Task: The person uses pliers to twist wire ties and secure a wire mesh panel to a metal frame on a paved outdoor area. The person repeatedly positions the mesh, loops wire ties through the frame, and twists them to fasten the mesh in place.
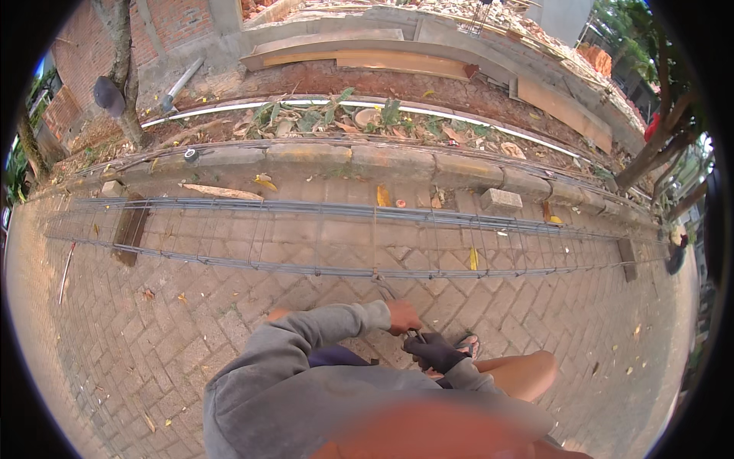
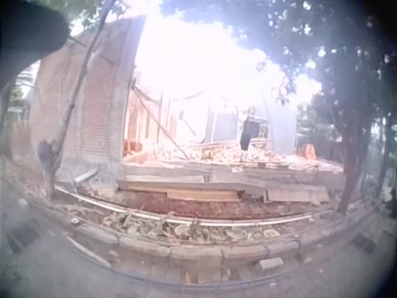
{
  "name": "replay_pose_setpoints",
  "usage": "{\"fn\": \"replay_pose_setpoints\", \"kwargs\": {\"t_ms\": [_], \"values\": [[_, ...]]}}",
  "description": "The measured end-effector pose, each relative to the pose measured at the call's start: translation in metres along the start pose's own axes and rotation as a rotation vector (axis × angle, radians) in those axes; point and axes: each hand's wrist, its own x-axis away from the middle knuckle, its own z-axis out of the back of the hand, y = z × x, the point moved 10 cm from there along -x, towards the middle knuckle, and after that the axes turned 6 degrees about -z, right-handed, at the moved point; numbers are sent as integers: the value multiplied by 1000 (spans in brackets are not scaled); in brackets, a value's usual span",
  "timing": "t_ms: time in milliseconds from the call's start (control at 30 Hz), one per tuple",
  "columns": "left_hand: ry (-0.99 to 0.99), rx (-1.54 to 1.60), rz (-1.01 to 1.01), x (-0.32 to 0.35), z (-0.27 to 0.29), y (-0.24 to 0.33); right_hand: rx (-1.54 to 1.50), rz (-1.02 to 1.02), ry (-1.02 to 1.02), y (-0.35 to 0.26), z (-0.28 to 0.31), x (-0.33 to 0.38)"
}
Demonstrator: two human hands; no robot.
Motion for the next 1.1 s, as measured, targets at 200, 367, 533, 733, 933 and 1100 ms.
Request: {"fn": "replay_pose_setpoints", "kwargs": {"t_ms": [200, 367, 533, 733, 933, 1100], "values": [[-574, 218, -39, -20, -2, 13, 631, 235, 519, -31, 11, 8], [51, -104, -91, 5, 55, 23, -342, 90, -173, 18, -17, -30], [292, -1, 170, 43, 39, 24, -590, 65, -669, 28, -50, -30], [131, 333, 327, 21, -32, 47, 286, 115, -284, 24, 10, -18], [233, 387, 583, 4, -77, 5, 1049, 210, 303, -11, 53, -35], [241, 262, 725, 9, -94, -27, 1104, 350, 574, -36, 99, 1]]}}
